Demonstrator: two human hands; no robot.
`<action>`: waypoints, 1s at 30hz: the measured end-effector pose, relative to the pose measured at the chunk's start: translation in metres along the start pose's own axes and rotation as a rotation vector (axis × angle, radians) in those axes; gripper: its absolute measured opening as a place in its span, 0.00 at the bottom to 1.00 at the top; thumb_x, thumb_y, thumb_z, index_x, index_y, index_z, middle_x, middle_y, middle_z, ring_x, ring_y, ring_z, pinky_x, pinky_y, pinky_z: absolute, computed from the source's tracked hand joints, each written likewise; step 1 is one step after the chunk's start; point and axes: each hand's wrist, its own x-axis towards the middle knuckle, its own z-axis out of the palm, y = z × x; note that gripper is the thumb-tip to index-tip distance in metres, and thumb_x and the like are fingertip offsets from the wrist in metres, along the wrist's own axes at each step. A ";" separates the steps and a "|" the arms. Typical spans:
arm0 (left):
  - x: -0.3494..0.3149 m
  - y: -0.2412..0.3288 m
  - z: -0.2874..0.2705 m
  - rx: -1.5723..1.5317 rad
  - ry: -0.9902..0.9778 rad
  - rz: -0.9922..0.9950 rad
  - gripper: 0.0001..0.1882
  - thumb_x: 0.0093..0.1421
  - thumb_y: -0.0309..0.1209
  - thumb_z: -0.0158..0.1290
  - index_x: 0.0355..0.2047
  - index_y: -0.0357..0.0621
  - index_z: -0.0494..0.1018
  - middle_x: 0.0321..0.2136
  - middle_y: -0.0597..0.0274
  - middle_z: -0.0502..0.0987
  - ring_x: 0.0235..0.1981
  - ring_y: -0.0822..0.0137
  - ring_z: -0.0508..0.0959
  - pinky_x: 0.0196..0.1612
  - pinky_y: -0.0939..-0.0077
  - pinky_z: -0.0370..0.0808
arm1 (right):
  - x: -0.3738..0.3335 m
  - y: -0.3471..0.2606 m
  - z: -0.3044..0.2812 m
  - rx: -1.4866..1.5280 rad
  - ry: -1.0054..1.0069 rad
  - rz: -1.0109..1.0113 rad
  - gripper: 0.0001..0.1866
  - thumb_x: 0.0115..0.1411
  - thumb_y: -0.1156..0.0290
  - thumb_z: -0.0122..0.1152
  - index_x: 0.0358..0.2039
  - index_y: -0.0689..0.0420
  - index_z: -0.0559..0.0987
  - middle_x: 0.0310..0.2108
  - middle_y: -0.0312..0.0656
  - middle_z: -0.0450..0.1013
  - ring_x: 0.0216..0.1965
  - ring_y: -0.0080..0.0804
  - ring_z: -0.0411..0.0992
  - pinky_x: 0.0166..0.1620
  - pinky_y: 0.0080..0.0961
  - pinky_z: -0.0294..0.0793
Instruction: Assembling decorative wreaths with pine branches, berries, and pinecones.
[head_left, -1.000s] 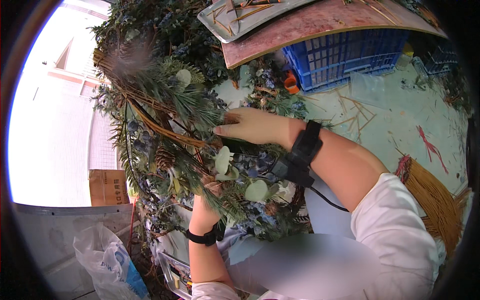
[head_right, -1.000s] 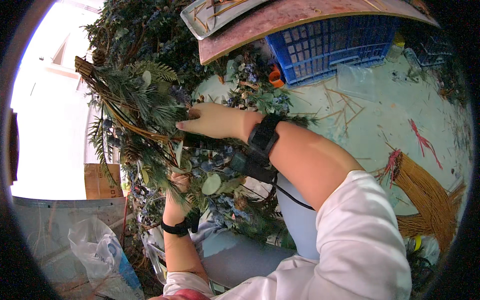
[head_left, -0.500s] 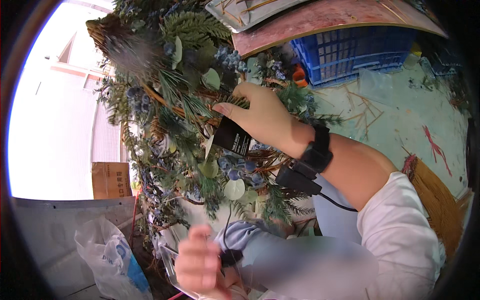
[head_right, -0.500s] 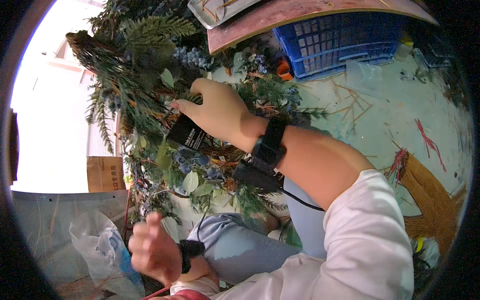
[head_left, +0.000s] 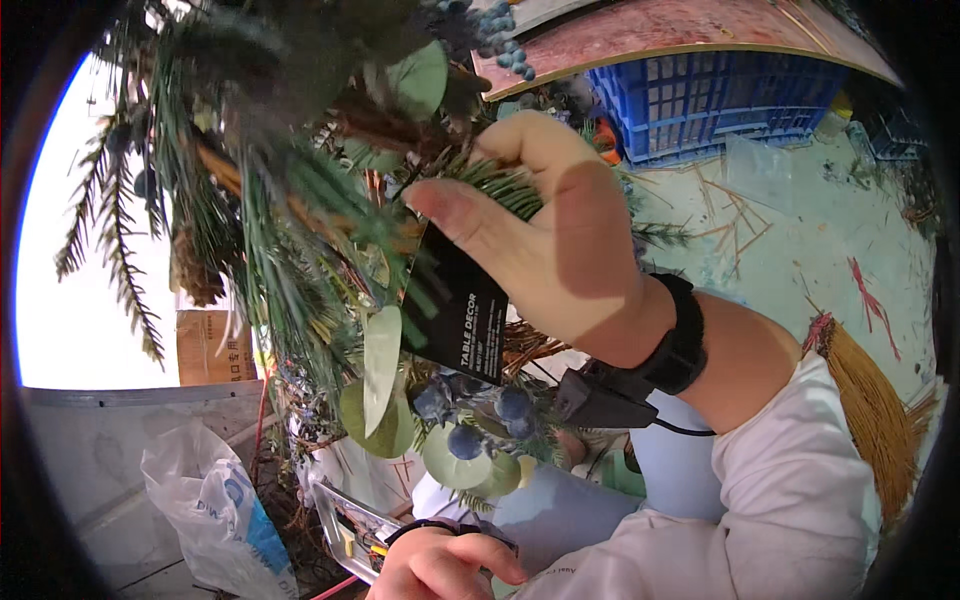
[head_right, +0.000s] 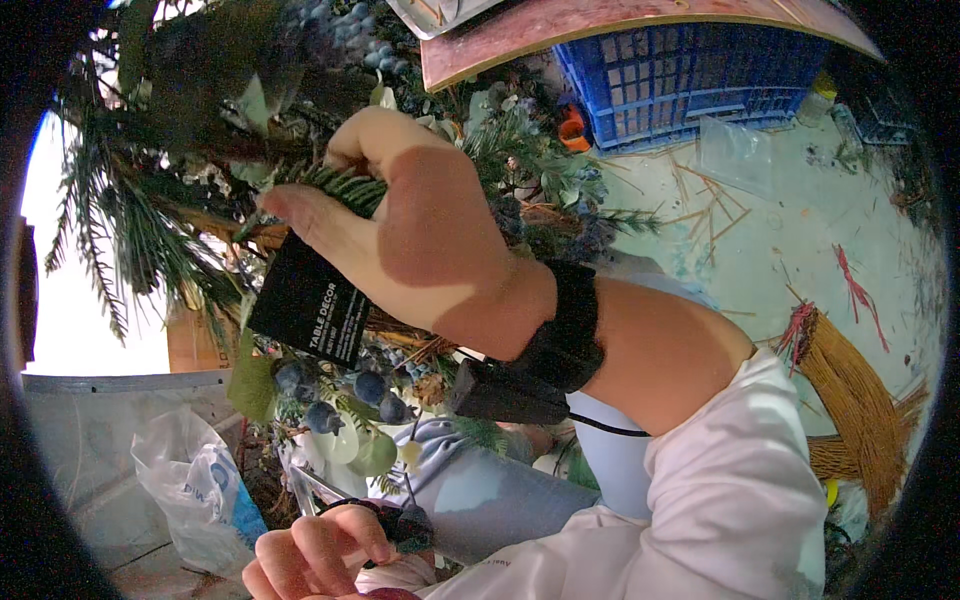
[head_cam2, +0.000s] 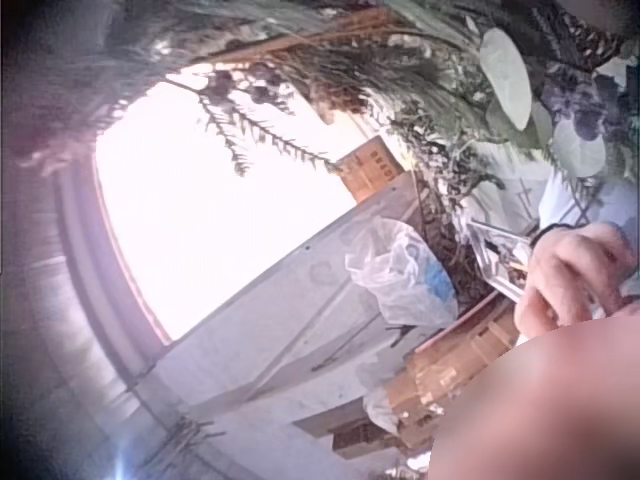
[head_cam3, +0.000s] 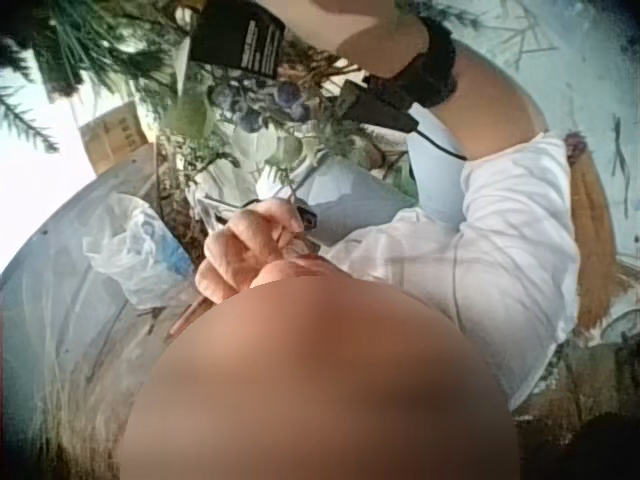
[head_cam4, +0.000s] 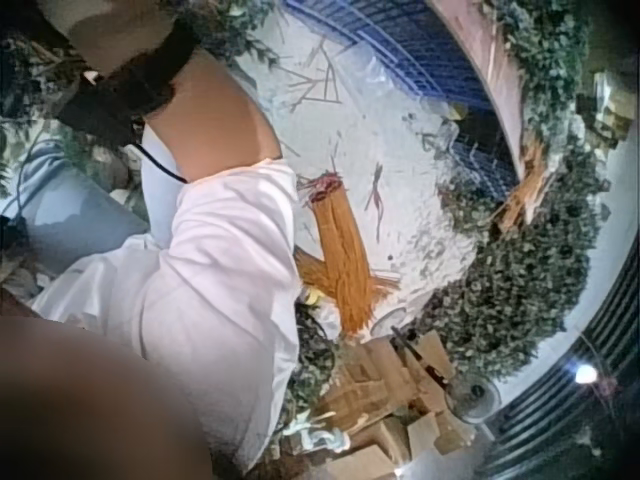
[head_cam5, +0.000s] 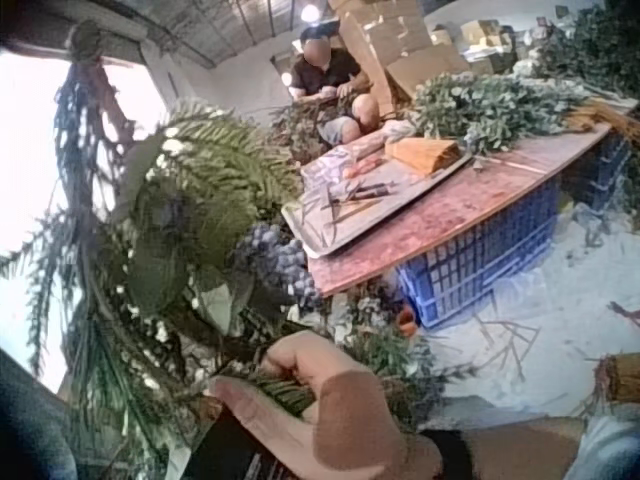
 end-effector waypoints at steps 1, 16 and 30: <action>0.000 -0.001 0.001 -0.001 -0.002 0.000 0.10 0.61 0.39 0.45 0.39 0.53 0.71 0.44 0.63 0.67 0.39 0.56 0.69 0.41 0.48 0.65 | -0.003 0.002 0.001 0.184 -0.054 0.148 0.11 0.54 0.73 0.60 0.31 0.63 0.68 0.23 0.35 0.68 0.36 0.22 0.72 0.36 0.16 0.69; 0.003 -0.017 -0.006 0.040 -0.039 0.083 0.09 0.58 0.39 0.47 0.37 0.58 0.73 0.51 0.68 0.67 0.43 0.56 0.69 0.41 0.48 0.63 | 0.022 0.003 -0.015 0.319 0.263 -0.071 0.06 0.55 0.77 0.58 0.31 0.63 0.70 0.30 0.33 0.71 0.32 0.14 0.67 0.35 0.14 0.67; 0.029 -0.060 -0.033 0.402 0.176 -0.327 0.28 0.51 0.32 0.51 0.53 0.41 0.62 0.51 0.42 0.64 0.50 0.51 0.67 0.52 0.56 0.61 | -0.008 0.015 0.018 0.164 -0.136 0.111 0.14 0.47 0.68 0.64 0.29 0.60 0.69 0.25 0.46 0.69 0.27 0.45 0.69 0.32 0.31 0.67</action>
